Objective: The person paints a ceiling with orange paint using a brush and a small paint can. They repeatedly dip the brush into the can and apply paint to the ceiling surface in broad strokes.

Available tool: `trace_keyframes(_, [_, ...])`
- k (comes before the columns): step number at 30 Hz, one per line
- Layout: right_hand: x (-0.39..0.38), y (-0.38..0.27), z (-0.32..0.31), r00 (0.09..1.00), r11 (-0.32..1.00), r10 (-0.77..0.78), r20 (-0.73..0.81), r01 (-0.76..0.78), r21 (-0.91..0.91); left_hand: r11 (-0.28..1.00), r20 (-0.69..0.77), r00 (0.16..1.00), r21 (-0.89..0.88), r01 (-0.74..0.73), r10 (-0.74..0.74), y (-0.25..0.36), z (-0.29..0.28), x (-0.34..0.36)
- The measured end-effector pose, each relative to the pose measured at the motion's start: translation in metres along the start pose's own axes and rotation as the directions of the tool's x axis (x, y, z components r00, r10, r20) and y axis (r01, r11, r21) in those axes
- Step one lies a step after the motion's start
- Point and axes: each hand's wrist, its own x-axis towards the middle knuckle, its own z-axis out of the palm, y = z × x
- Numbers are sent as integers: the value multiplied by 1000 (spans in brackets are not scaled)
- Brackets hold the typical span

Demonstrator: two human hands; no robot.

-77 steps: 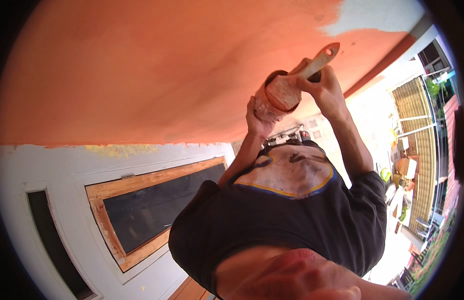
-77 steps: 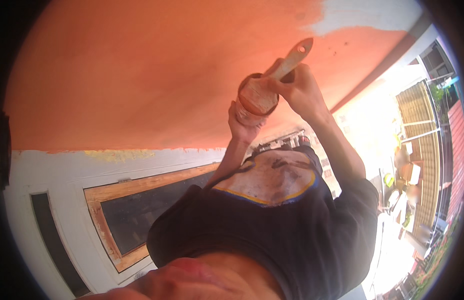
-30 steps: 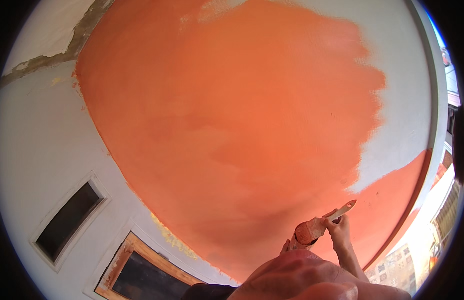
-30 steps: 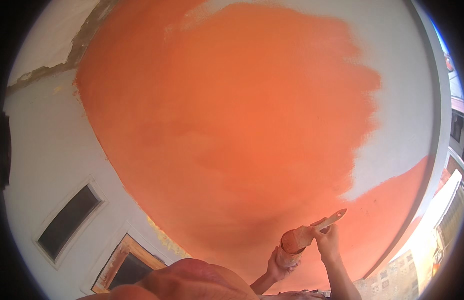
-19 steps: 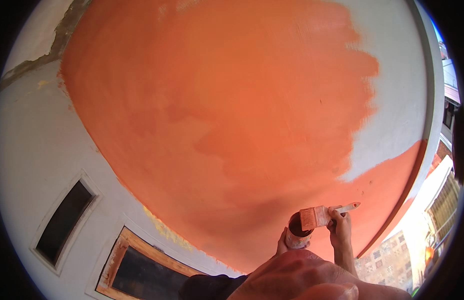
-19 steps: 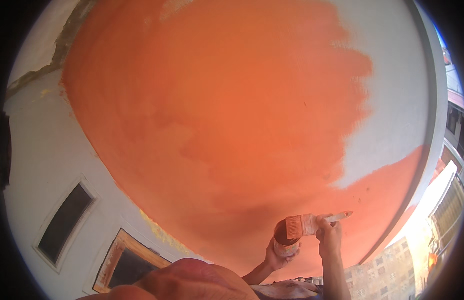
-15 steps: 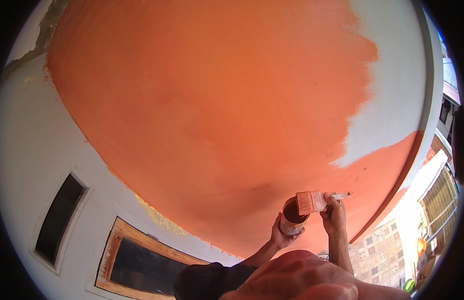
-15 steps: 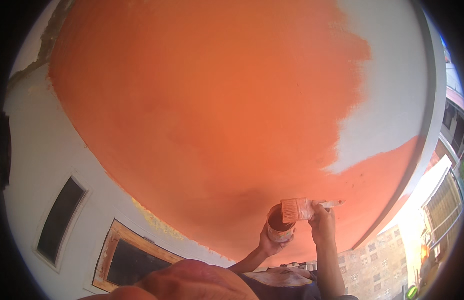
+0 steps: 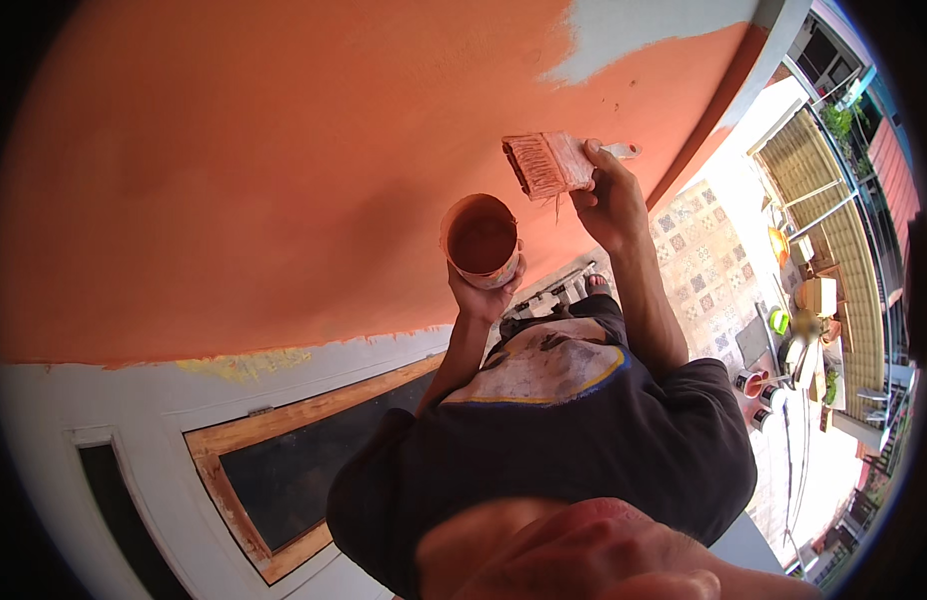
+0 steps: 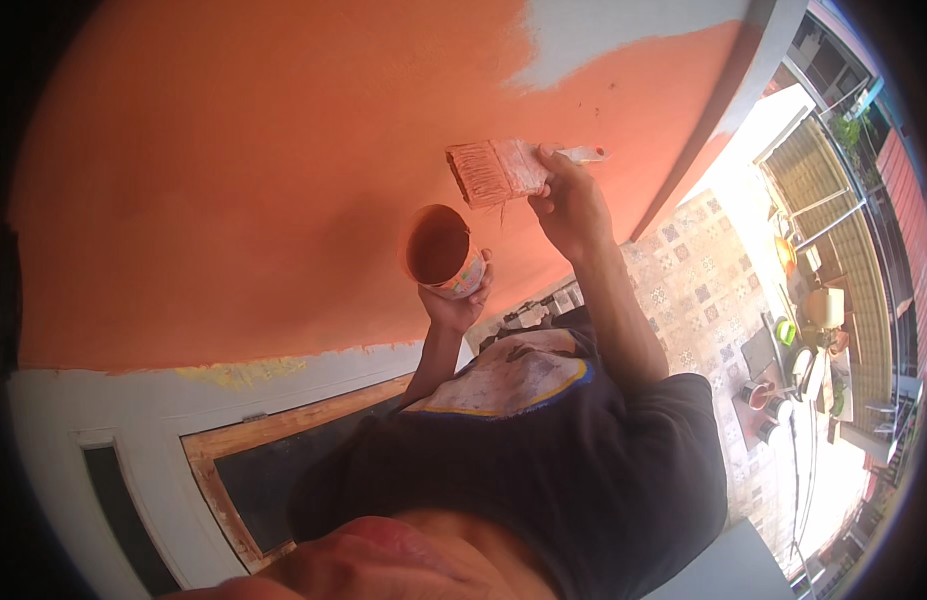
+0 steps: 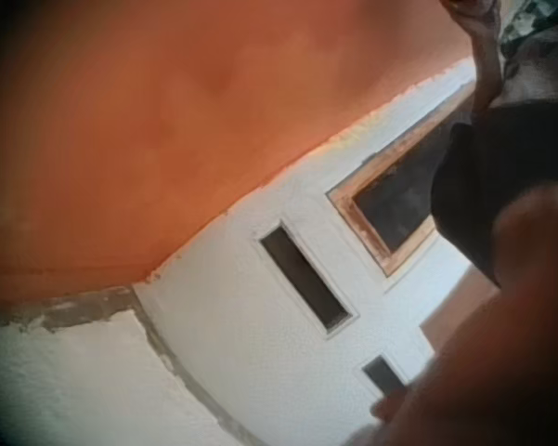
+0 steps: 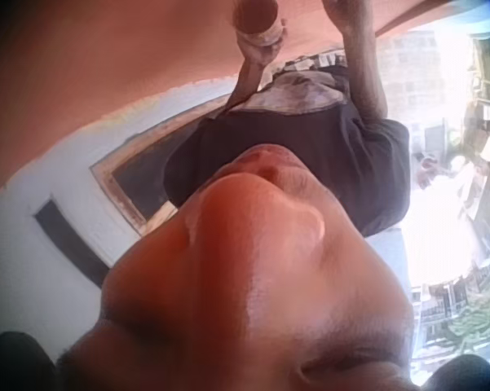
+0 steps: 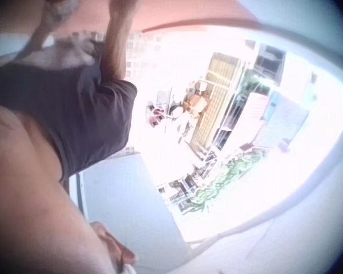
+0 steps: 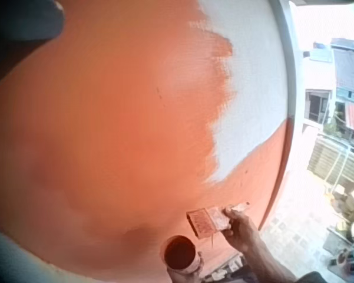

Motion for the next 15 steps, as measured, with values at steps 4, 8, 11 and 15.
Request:
trace_keyframes(4, [-1, -2, -6, 997, 999, -7, -79, 10, 46, 999, 8, 1000, -40, 29, -29, -5, -10, -6])
trace_keyframes(8, [2, 0, -15, 994, 999, 0, -105, 5, 53, 999, -24, 1000, -45, -5, 4, -10, -18, -7])
trace_keyframes(11, [9, 1, -28, 995, 998, 21, -100, -15, 61, 998, -11, 1000, -56, -26, 26, -10, -25, -6])
trace_keyframes(15, [19, -1, -48, 982, 979, -46, -184, 8, -205, 993, 11, 997, -92, -76, 77, -10, -37, -10])
